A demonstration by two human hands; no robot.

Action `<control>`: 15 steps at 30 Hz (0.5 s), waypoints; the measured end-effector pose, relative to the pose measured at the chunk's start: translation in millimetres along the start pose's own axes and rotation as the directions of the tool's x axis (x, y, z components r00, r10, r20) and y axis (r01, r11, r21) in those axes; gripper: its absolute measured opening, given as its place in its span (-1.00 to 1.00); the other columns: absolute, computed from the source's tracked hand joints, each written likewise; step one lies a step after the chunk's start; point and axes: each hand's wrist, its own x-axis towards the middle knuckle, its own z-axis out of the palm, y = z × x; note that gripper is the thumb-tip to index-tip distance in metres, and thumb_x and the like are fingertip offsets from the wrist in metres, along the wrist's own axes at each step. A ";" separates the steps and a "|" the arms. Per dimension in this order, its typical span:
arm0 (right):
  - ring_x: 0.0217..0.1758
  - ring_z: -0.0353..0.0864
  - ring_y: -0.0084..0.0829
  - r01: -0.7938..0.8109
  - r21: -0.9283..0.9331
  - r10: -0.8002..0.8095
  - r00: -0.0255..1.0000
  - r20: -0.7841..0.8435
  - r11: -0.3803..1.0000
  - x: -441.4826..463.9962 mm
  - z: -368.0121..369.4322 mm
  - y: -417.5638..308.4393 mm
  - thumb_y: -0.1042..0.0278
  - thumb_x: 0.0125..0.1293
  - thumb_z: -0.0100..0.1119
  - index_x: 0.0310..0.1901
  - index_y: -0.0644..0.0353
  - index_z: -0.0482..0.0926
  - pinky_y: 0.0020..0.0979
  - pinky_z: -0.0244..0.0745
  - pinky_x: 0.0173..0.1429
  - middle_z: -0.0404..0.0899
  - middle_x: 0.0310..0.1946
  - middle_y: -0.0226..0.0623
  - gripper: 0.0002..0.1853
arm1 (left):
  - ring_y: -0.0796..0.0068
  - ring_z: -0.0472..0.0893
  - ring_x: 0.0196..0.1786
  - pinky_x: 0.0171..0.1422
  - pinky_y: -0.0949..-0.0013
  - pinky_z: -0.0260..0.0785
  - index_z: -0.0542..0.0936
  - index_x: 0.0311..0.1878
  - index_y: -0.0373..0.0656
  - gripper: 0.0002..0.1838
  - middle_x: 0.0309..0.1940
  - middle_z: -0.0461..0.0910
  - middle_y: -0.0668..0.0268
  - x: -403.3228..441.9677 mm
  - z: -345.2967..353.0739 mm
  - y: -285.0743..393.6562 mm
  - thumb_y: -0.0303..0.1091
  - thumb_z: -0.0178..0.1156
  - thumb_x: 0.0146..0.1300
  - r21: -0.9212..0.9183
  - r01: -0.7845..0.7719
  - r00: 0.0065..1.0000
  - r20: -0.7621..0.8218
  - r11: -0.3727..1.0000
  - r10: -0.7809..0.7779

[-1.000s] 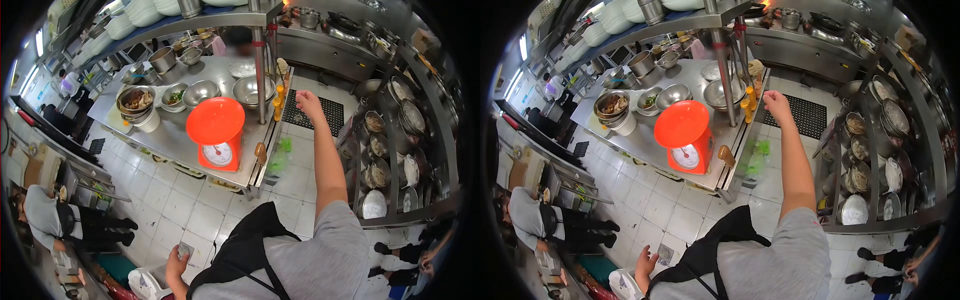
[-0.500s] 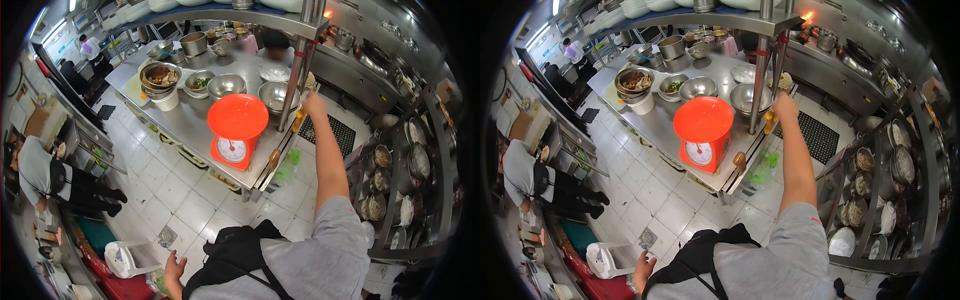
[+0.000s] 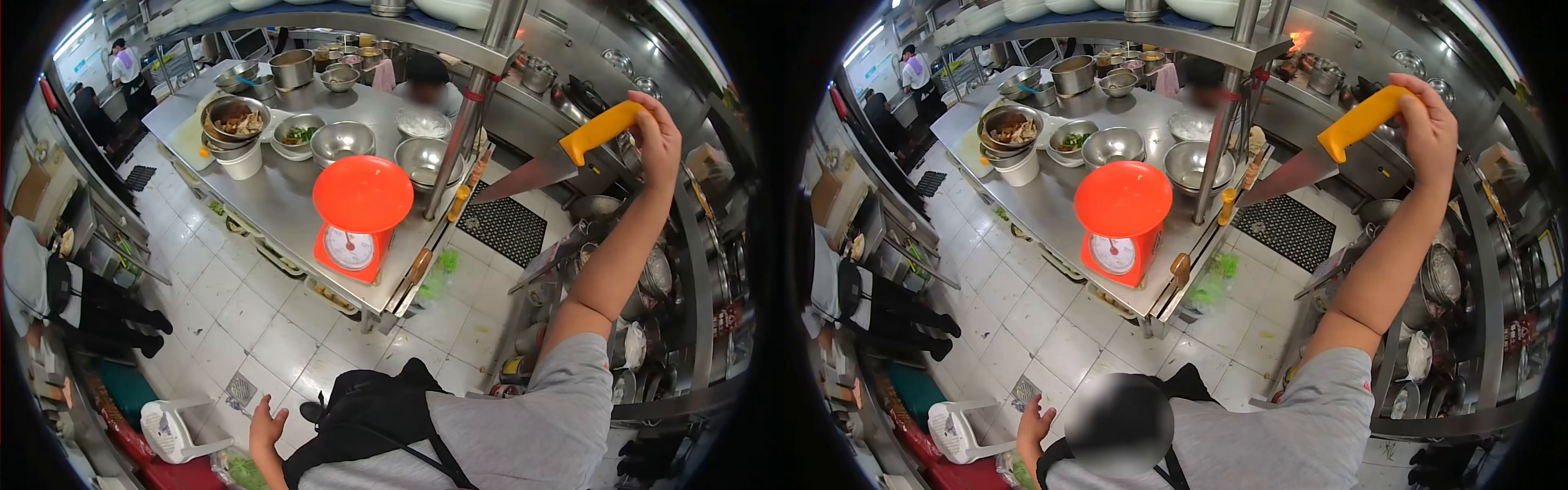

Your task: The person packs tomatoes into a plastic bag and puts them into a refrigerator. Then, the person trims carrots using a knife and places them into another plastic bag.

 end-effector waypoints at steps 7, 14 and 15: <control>-0.16 0.44 -0.47 0.026 0.441 -0.012 0.999 -0.035 0.897 -8.2 7.1 9.8 0.39 0.11 -0.04 -0.10 0.36 0.43 -0.59 0.34 -0.17 0.43 -0.09 -0.18 -0.68 | 0.32 0.51 -0.29 -0.21 0.34 0.35 0.46 -0.18 -0.26 -0.62 -0.35 0.50 0.11 -5.0 -5.0 32.3 -0.16 0.14 0.02 -0.240 -0.212 0.977 -0.075 0.947 0.200; -0.03 0.36 -0.19 0.231 0.808 -0.695 0.663 0.278 0.543 -51.7 172.1 -1.5 0.30 0.23 -0.19 -0.01 0.33 0.33 -0.31 0.31 0.01 0.32 -0.05 0.03 -0.64 | 0.64 0.35 -0.63 -0.53 0.56 0.23 0.47 -0.40 -0.22 -0.50 -0.66 0.35 0.43 -39.4 -12.3 83.0 0.06 -0.22 0.27 -0.938 -0.160 0.926 -0.035 0.308 0.376; -0.21 0.39 -0.28 0.171 0.883 -0.830 0.455 0.323 0.438 -58.5 208.7 -31.8 0.44 0.16 -0.21 0.00 0.26 0.34 -0.39 0.36 -0.17 0.33 -0.11 0.02 -0.65 | 0.64 0.34 -0.65 -0.56 0.57 0.17 0.46 -0.41 -0.21 -0.41 -0.68 0.33 0.43 -41.8 -13.7 79.1 0.15 -0.32 0.26 -0.964 -0.093 0.941 -0.004 0.249 0.339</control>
